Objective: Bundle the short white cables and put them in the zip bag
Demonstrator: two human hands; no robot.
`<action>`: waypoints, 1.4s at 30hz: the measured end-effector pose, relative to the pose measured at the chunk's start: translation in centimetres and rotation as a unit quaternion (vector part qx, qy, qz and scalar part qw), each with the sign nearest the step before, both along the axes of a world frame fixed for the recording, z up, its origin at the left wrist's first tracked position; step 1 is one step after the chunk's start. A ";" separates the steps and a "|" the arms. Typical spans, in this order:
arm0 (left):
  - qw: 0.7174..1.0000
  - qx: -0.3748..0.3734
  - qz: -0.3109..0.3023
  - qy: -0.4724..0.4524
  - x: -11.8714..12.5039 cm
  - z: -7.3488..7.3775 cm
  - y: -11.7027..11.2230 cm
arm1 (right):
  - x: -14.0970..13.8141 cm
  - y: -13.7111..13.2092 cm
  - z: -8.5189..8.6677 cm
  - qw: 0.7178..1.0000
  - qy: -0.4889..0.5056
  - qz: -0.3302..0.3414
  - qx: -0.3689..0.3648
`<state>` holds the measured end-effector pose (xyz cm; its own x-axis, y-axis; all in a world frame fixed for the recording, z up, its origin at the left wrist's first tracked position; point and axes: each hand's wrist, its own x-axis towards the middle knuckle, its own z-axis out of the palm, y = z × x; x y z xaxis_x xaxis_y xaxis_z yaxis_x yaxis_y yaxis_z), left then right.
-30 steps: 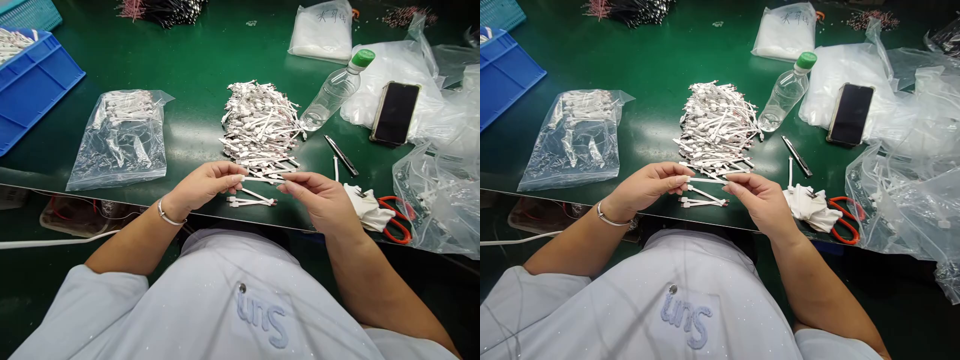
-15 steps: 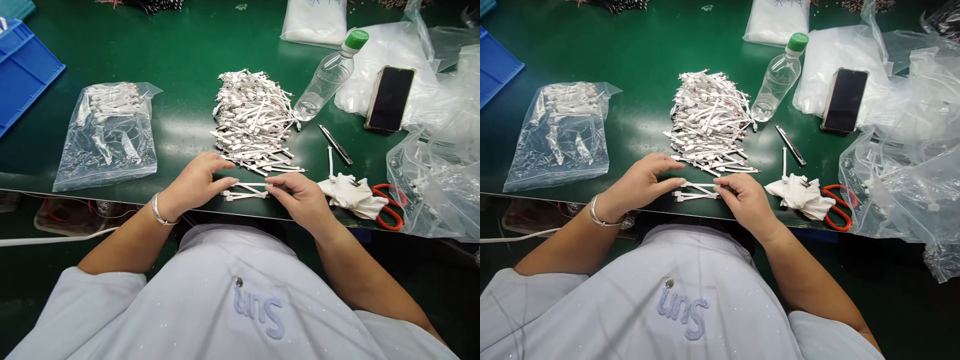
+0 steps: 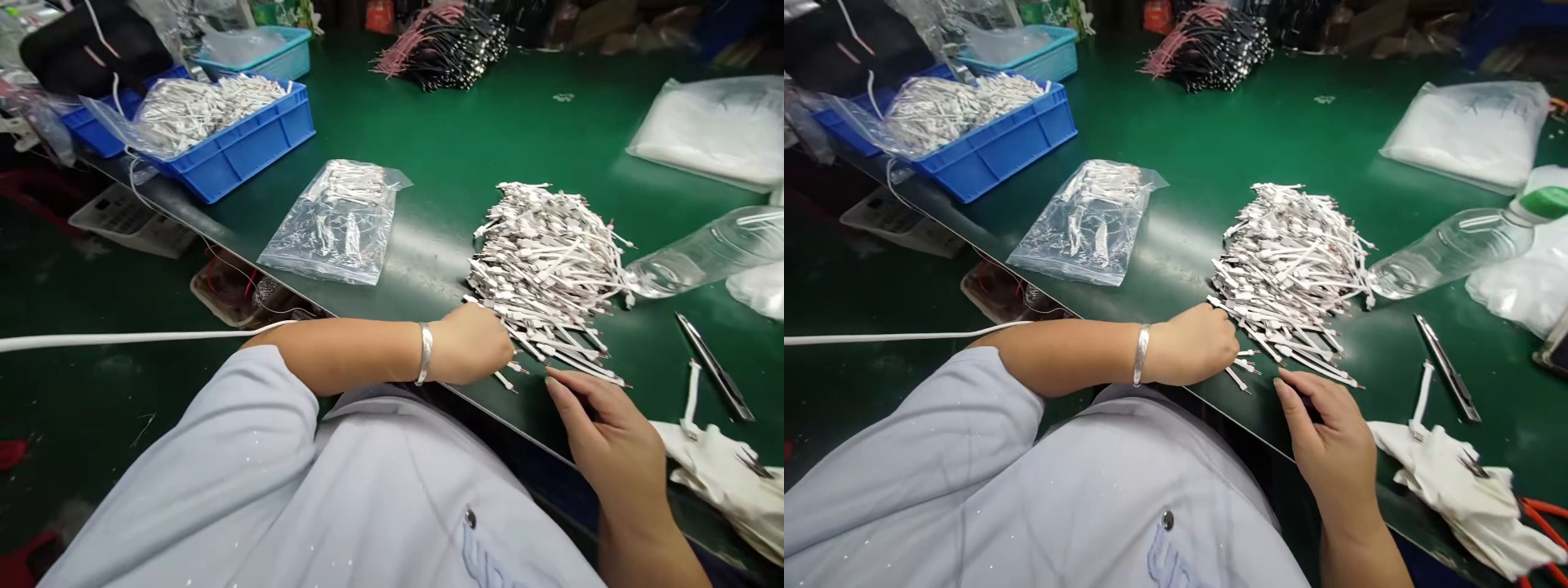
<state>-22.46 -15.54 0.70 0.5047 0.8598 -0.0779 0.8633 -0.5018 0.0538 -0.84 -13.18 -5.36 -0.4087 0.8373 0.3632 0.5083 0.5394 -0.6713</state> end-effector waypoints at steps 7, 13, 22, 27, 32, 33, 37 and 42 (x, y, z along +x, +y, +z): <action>0.998 0.015 0.058 0.004 -5.2 1.1 -3.2 | 0.0 -0.7 0.4 0.999 0.039 -0.029 0.000; 0.935 0.123 0.331 -0.042 -12.3 0.2 -11.1 | -3.1 -1.3 2.1 0.981 -0.036 0.171 0.080; 0.900 0.176 0.399 0.001 -18.3 -1.6 -12.6 | -22.5 -4.6 3.4 0.809 -0.210 0.496 0.237; 0.879 0.169 0.445 0.015 -18.5 -0.6 -10.6 | -27.1 -4.3 2.2 0.868 -0.260 0.377 0.190; 0.928 0.105 0.358 -0.013 -18.8 -1.2 -10.0 | -26.5 -4.1 1.8 0.879 -0.252 0.362 0.182; 0.932 0.099 0.349 -0.014 -19.0 -1.5 -9.7 | -26.4 -4.1 1.8 0.877 -0.252 0.366 0.183; 0.921 0.081 0.380 0.027 -20.3 -1.8 -7.2 | -26.3 -4.0 1.9 0.872 -0.265 0.376 0.168; 0.905 0.086 0.412 0.063 -21.9 -1.4 -2.9 | -25.9 -4.2 2.4 0.867 -0.289 0.384 0.134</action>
